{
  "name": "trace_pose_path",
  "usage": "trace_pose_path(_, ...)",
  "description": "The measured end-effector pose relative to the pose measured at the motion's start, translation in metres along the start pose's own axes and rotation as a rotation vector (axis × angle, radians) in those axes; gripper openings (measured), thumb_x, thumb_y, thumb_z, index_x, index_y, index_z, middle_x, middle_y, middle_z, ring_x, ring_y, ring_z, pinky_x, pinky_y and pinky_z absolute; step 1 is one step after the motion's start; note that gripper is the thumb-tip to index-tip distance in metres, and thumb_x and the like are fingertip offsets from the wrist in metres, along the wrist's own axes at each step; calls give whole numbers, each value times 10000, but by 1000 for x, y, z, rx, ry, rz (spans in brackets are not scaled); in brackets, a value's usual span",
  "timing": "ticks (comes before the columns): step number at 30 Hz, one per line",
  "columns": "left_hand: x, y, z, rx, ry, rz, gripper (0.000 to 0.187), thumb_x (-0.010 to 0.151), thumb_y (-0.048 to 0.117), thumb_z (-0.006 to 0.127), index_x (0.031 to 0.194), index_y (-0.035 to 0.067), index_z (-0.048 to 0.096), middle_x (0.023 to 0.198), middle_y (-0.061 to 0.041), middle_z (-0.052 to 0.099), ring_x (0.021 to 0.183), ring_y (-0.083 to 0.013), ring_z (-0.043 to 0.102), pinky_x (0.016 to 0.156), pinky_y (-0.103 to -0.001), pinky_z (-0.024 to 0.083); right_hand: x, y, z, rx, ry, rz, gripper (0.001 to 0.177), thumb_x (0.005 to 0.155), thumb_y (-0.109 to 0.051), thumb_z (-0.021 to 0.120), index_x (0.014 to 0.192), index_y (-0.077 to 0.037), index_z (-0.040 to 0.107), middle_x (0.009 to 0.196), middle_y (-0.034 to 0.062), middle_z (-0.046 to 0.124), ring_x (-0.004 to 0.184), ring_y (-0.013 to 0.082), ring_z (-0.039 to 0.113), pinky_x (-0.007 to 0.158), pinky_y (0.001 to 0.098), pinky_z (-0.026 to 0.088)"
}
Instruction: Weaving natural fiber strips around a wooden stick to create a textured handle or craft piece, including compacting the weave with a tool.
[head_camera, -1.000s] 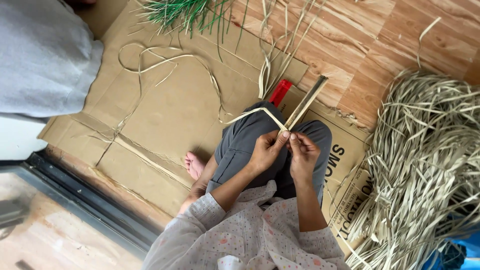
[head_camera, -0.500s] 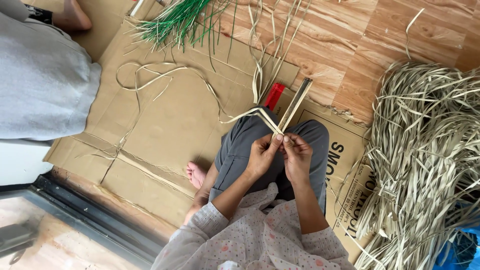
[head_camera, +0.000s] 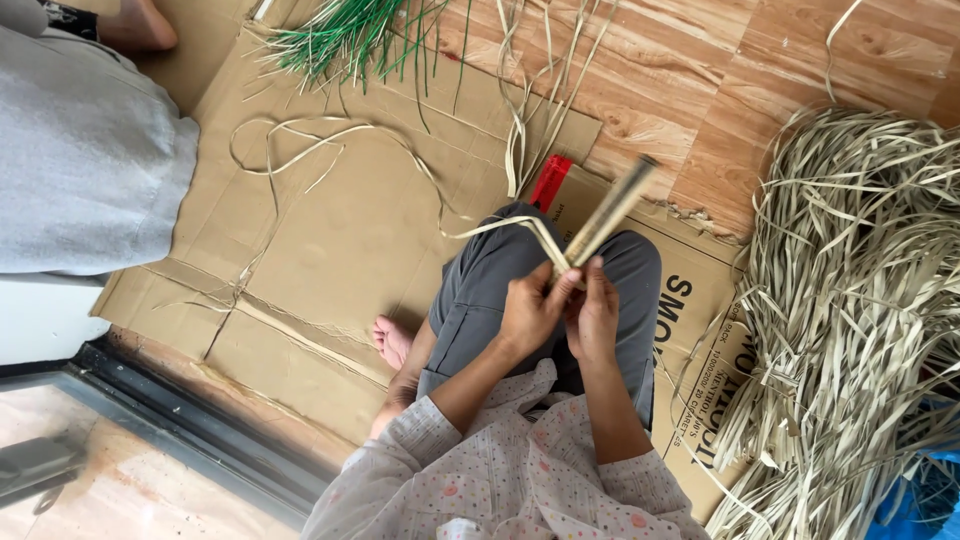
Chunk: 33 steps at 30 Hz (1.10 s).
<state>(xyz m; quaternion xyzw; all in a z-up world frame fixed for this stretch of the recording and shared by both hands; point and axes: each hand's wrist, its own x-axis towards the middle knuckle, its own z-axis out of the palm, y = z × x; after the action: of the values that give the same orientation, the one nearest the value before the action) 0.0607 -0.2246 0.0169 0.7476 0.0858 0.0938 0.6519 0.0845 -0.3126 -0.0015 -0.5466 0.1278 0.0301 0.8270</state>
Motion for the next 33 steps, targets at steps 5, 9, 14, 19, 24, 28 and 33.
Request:
trace_pose_path(5,-12,-15,17,332,-67,112,442,932,500,667,759,106,566,531,-168,580,562,-397,655,510,-438,503,27,49,-36,-231,502,98,564,959,-507,699,1182,5,618,1102,214,630,1086,296,612,1024,411,414)
trace_pose_path(9,-14,-18,27,148,-47,92,460,980,454,649,723,98,512,483,-129,520,463,-319,596,469,-339,462,12,10,1,-284,516,82,674,966,-603,599,1212,23,638,1174,244,629,1155,342,583,1097,411,375)
trace_pose_path(14,-13,-29,33,15,-69,78,488,1000,401,649,661,92,483,448,-138,461,395,-238,499,436,-293,392,38,67,-64,-486,391,-334,461,1075,-322,599,925,107,675,776,299,578,836,363,651,844,468,452)
trace_pose_path(19,-11,-34,33,-176,-114,15,550,1008,355,660,563,96,469,392,-69,405,413,-101,382,412,-258,323,51,51,-61,-276,65,-524,523,1049,-107,603,532,-46,556,451,38,478,445,88,341,501,249,384)
trace_pose_path(24,-11,-35,25,-186,-149,20,559,1033,335,632,555,87,481,393,-74,417,391,-117,360,413,-265,312,69,57,-65,-437,15,-614,552,1076,-155,621,537,-36,614,436,67,506,389,131,436,525,283,420)
trace_pose_path(28,-15,-31,20,-200,-204,34,546,1064,324,599,587,75,509,406,-97,432,377,-130,355,417,-272,315,86,67,-88,-723,-12,-805,292,1072,-156,608,994,50,801,465,129,588,364,235,539,501,285,435)
trace_pose_path(33,-20,-22,18,-207,-213,49,555,1048,310,621,572,55,493,396,-114,427,365,-142,352,410,-273,305,92,88,-83,-733,368,-470,588,1078,-235,686,570,51,610,459,184,523,385,219,475,505,373,411)
